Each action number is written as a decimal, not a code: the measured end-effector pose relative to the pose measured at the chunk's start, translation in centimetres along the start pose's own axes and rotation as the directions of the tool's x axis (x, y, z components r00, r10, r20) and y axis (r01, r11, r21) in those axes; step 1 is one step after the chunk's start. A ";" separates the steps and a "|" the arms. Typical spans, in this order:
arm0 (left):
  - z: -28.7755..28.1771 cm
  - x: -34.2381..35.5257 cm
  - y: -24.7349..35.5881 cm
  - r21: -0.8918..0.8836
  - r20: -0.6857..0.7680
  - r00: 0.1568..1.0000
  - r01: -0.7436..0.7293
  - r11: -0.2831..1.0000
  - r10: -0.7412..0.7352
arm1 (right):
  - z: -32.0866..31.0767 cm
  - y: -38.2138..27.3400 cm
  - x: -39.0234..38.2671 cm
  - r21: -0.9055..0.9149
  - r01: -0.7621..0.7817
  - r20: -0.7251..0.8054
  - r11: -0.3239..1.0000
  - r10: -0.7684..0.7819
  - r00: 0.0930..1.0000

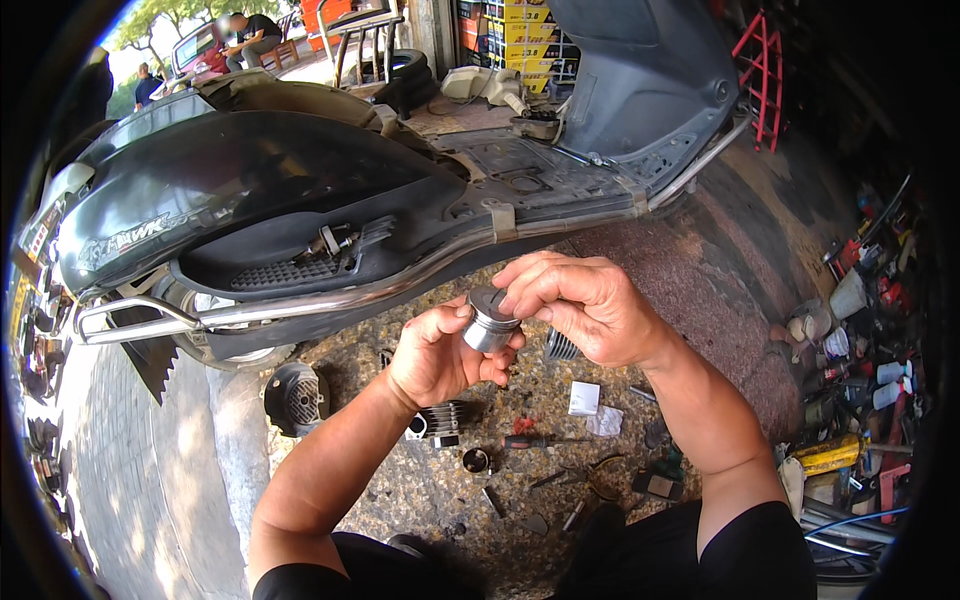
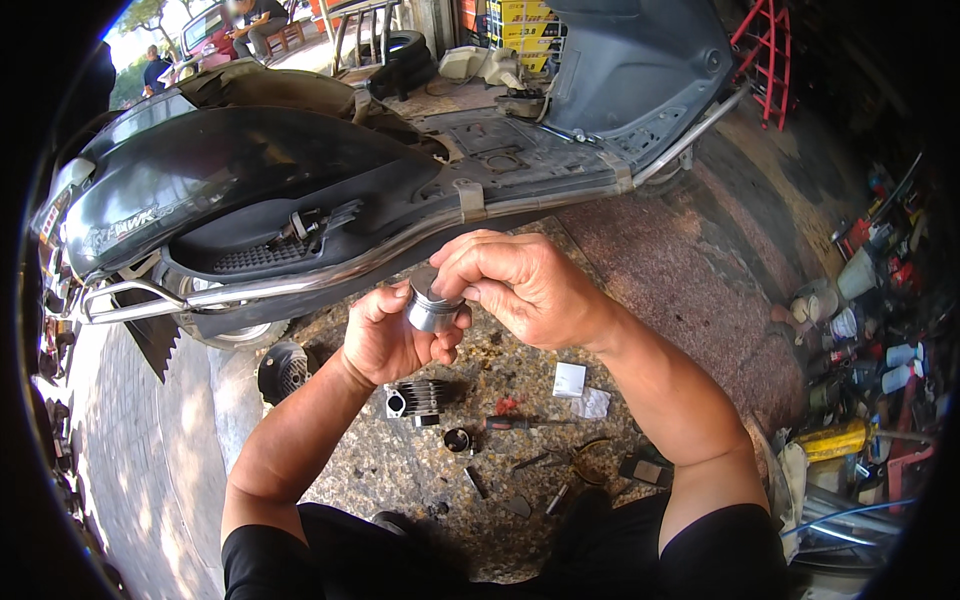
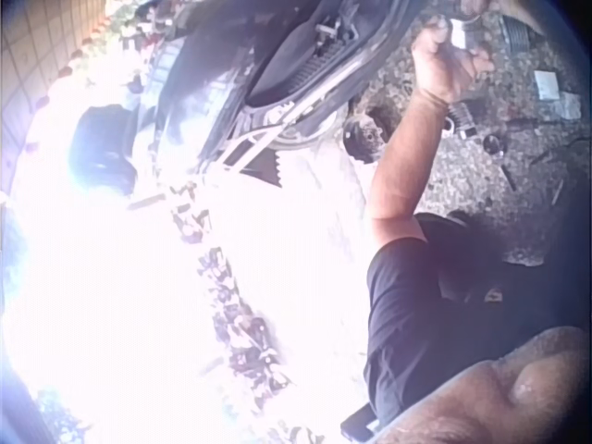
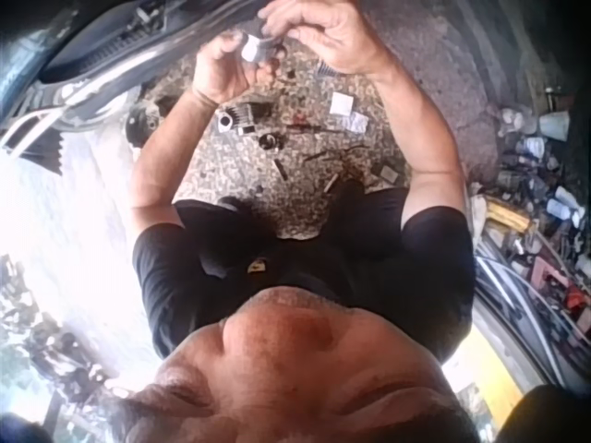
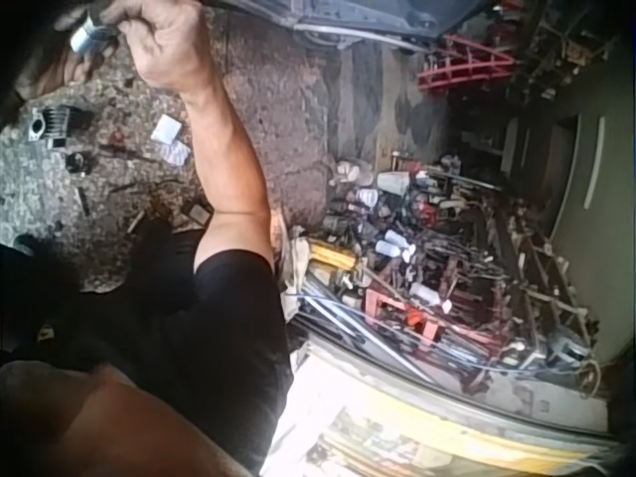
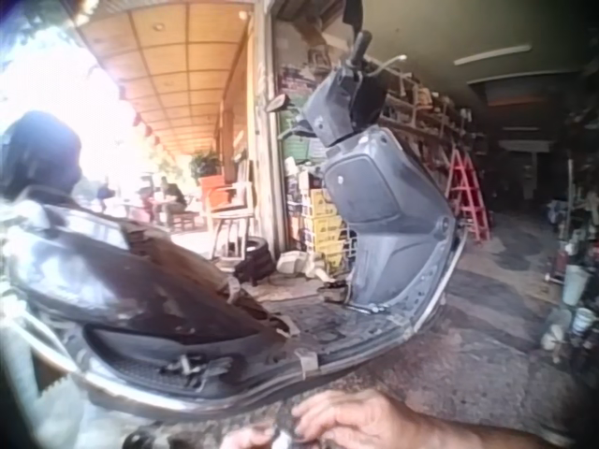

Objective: The person disassembles and cleans scooter engine components, including the piston and cylinder. They use a funnel to pour oil into the piston, then wipe the parts with a cloth. The person also cleans the engine area of the scooter.

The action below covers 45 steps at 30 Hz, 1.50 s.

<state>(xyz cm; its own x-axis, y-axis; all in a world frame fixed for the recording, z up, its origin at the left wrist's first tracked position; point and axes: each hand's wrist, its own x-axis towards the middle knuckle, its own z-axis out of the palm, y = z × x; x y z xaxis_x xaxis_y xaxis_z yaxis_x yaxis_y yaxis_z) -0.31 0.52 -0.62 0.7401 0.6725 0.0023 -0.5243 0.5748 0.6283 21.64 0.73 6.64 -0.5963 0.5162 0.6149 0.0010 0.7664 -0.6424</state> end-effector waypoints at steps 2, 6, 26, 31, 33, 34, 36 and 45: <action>-0.1 -0.1 0.0 -0.044 0.041 0.999 0.020 0.999 -0.019 | 0.0 0.0 -0.1 -0.020 0.033 0.013 0.999 -0.033 0.999; -0.3 -0.1 0.0 -0.069 0.095 0.994 0.063 0.996 -0.056 | -0.1 0.1 -0.6 0.081 -0.093 -0.006 0.992 0.094 0.996; 0.3 -0.4 0.5 -0.082 0.126 0.987 0.108 0.991 -0.097 | -0.5 0.4 -0.3 0.302 -0.133 0.122 0.944 0.101 0.987; 0.2 -0.4 0.4 -0.044 0.111 0.987 0.120 0.992 -0.115 | -0.7 0.3 -0.2 0.237 -0.125 0.171 0.963 0.085 0.982; 0.1 -0.4 0.4 -0.027 0.084 0.989 0.126 0.992 -0.124 | -0.8 0.3 -0.1 0.226 -0.147 0.193 0.963 0.104 0.976; 0.0 -0.4 0.4 -0.017 0.076 0.990 0.124 0.992 -0.122 | -0.8 0.3 -0.1 0.223 -0.156 0.206 0.962 0.109 0.972; -0.1 -0.4 0.3 -0.011 0.078 0.989 0.129 0.992 -0.127 | -0.9 0.3 -0.1 0.203 -0.156 0.207 0.967 0.113 0.972; 0.0 -0.4 0.2 0.023 0.092 0.991 0.098 0.995 -0.100 | -1.0 0.8 -0.5 0.161 -0.198 0.229 0.967 0.159 0.960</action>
<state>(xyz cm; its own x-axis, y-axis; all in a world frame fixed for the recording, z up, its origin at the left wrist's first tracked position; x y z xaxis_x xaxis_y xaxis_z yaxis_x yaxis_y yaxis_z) -0.74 0.37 -0.51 0.8243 0.5661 0.0116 -0.4395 0.6268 0.6434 22.70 1.44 6.29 -0.7566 0.5296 0.3835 -0.0098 0.5772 -0.8165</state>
